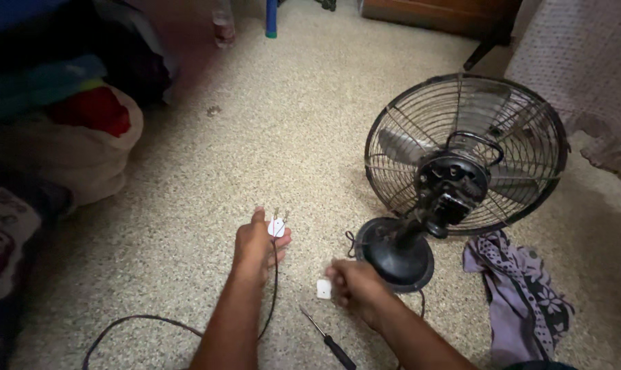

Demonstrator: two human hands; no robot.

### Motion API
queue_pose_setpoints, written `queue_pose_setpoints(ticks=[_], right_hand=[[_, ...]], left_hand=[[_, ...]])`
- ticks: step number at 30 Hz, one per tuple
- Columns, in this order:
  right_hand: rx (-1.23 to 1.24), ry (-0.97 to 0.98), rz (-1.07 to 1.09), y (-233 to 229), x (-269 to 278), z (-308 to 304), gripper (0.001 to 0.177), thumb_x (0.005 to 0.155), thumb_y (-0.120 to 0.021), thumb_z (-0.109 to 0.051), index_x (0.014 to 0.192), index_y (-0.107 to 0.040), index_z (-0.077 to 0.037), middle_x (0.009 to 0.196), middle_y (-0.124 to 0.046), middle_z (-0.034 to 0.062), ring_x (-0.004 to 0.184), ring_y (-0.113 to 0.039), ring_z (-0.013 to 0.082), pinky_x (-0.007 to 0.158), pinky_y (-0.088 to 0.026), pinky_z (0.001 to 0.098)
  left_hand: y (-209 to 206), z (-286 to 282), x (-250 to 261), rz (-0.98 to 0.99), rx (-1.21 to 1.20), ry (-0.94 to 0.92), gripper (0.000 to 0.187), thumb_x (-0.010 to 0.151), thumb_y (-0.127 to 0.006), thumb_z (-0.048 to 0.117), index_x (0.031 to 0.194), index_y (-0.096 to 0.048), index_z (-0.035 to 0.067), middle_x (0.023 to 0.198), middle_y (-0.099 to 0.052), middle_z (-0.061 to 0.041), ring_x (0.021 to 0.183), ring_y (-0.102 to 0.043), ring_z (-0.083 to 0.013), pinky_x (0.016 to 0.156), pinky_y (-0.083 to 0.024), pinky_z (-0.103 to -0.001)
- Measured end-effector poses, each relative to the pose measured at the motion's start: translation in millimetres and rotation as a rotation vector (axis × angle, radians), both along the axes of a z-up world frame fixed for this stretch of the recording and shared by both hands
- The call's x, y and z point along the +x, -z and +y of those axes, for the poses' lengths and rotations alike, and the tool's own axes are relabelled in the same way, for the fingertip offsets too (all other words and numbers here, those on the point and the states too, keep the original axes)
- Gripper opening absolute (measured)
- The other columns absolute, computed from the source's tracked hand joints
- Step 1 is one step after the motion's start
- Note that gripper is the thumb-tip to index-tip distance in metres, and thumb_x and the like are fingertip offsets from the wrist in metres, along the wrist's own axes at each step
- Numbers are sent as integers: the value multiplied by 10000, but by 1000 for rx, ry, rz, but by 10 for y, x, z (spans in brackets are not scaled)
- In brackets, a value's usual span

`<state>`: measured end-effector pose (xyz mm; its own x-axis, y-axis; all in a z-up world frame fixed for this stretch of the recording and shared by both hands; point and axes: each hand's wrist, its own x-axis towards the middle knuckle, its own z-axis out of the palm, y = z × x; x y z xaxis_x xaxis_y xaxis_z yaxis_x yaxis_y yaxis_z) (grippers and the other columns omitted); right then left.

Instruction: The person uses a screwdriver to loosen and tighten screws on a white electrical plug, then reassembles the plug housing. The task is performed on the floor next to a standing fan.

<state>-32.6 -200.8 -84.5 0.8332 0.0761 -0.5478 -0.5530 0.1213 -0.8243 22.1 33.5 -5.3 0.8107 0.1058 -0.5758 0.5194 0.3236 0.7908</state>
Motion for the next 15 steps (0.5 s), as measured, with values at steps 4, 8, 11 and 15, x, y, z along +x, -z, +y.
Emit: queue_pose_setpoints(ticks=[4,8,11,15], right_hand=[[-529,-225,-522,-111,-62,139,171,883,-713,-209,940,-715,-47,816,-760,54,711,-702,168,650,-579,338],[-894,-360,-261,-568,-378,315,302,871,-701,-218,1153,-627,-138,838,-743,98,759,-729,209,695,-563,374],[-944,-424,-183,-846,-503,443,333,847,-671,-159,1173,-602,-152,863,-743,123,811,-748,260,739,-564,421],[-1027,-466,-301,-937,-522,477,295,851,-668,-160,1138,-603,-146,901,-730,165,900,-710,331,806,-530,466]], left_hand=[[64,-8,19,5,-20,-18,566,1024,-407,552,1124,-656,54,934,-767,-118,796,-724,-223,744,-547,-423],[167,1,34,-36,-31,-14,561,1011,-418,553,1092,-687,68,915,-771,-104,773,-716,-193,675,-516,-390],[281,-3,51,-53,-57,-11,537,1005,-429,529,1078,-687,64,910,-769,-104,757,-709,-190,628,-481,-376],[396,-2,82,-129,-82,-7,422,969,-482,381,1057,-691,25,898,-778,-133,749,-729,-211,559,-449,-366]])
